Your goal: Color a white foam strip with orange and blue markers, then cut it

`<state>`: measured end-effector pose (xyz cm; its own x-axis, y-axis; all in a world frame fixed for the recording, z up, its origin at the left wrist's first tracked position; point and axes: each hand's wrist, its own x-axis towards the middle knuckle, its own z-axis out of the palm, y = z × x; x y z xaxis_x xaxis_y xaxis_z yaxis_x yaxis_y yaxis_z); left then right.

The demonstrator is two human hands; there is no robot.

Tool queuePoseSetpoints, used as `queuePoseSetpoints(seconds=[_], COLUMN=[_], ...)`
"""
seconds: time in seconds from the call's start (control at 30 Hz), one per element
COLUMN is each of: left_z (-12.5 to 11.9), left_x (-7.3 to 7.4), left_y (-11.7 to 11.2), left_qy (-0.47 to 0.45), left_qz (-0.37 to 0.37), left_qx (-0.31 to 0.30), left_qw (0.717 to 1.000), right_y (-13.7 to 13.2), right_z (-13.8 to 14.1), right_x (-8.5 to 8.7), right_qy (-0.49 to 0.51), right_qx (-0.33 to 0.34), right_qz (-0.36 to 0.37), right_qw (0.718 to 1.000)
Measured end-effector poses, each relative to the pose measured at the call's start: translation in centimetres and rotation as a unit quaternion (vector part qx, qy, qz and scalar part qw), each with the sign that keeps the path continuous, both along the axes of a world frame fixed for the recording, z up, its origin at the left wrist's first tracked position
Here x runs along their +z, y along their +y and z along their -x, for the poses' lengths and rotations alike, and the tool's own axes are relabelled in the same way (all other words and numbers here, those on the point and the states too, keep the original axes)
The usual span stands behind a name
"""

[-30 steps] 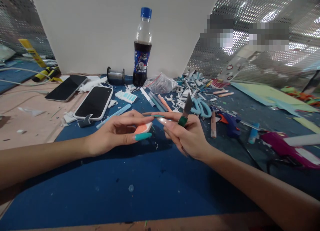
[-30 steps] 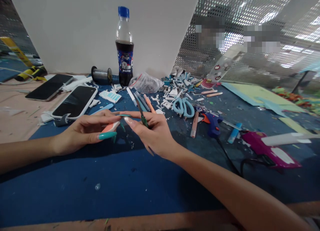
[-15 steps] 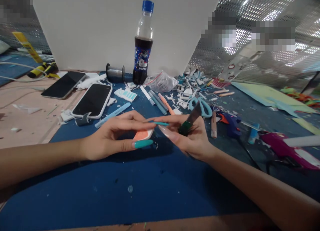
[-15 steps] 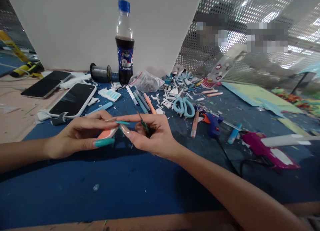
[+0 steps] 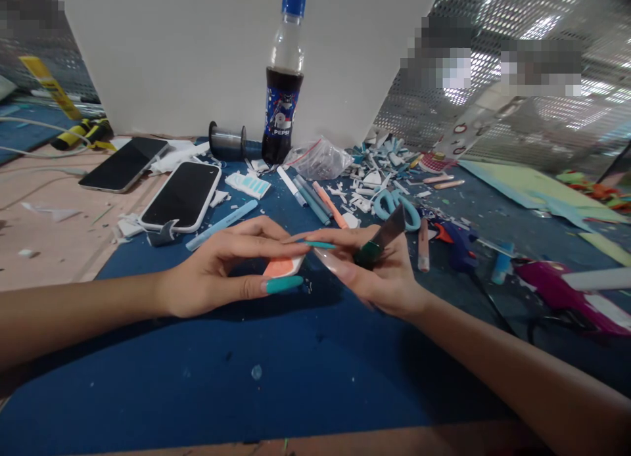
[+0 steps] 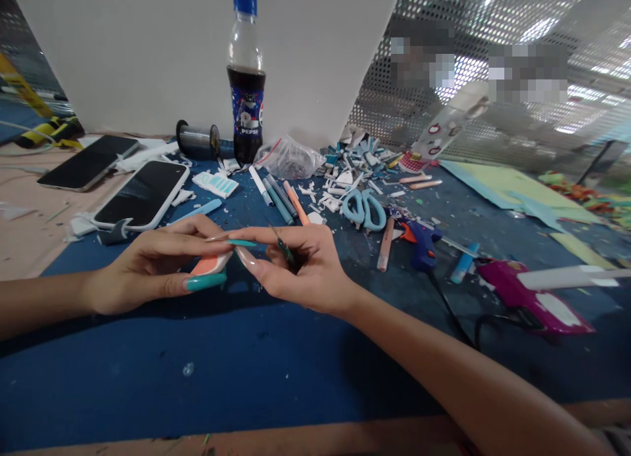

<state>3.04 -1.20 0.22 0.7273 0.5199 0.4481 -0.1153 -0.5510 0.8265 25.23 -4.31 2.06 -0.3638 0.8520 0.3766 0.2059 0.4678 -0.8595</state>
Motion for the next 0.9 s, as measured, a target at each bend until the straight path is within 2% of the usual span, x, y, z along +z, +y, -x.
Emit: queuePoseSetpoints(seconds=[0.17, 0.3, 0.47, 0.9], left_z=[0.0, -0.1, -0.1, 0.1], left_x=[0.2, 0.4, 0.4, 0.4], left_y=[-0.5, -0.8, -0.7, -0.9], left_qy=[0.002, 0.006, 0.009, 0.017], left_qz=[-0.076, -0.095, -0.101, -0.116], left_qx=[0.038, 0.055, 0.057, 0.052], left_qw=[0.996, 0.994, 0.993, 0.992], right_y=[-0.1, -0.2, -0.2, -0.3], right_z=[-0.2, -0.2, -0.2, -0.1], right_x=[0.4, 0.9, 1.2, 0.6], right_qy=[-0.079, -0.108, -0.094, -0.072], right_qx=[0.005, 0.0, 0.022, 0.021], right_qz=[-0.049, -0.062, -0.081, -0.09], right_qw=[0.996, 0.992, 0.992, 0.993])
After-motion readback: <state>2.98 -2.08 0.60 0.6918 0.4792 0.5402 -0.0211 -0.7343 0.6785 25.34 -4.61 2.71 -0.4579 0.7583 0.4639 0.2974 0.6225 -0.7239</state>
